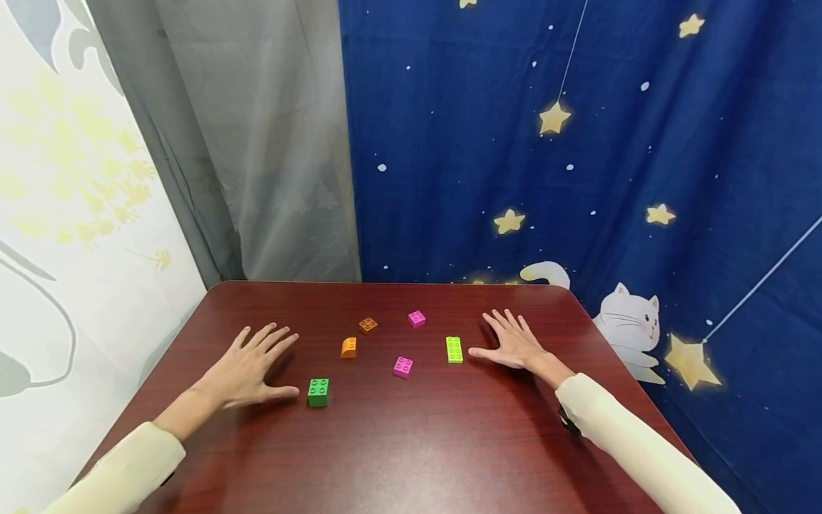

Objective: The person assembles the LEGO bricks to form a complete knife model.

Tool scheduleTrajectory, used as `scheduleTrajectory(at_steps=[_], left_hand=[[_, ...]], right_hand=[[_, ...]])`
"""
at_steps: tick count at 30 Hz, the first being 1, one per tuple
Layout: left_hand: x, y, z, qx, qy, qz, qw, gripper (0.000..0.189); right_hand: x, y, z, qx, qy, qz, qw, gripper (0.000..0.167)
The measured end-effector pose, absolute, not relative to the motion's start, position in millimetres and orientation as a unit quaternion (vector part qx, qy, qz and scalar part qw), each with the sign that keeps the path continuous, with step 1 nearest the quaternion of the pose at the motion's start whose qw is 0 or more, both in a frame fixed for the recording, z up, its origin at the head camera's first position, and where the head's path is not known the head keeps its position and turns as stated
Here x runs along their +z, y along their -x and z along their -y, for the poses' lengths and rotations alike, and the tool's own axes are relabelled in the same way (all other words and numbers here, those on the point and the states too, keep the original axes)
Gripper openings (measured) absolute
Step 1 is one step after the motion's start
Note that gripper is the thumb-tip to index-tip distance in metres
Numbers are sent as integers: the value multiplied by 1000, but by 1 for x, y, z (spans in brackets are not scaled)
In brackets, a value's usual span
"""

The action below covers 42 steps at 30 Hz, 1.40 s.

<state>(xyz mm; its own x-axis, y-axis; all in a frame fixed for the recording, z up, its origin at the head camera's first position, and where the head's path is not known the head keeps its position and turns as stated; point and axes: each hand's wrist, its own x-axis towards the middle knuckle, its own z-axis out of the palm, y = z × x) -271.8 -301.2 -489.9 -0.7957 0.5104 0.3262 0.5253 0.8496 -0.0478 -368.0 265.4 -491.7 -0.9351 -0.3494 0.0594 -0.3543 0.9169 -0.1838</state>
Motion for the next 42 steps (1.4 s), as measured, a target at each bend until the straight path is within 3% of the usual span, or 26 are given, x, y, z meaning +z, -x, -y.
scheduleTrajectory(at_steps=[18, 42], left_hand=[[-492, 263, 276, -43, 310, 938, 150, 95], [-501, 250, 254, -197, 285, 937, 49, 72]], right_hand=[[-498, 364, -249, 92, -209, 973, 33, 103], [-504, 358, -226, 111, -224, 968, 13, 101]])
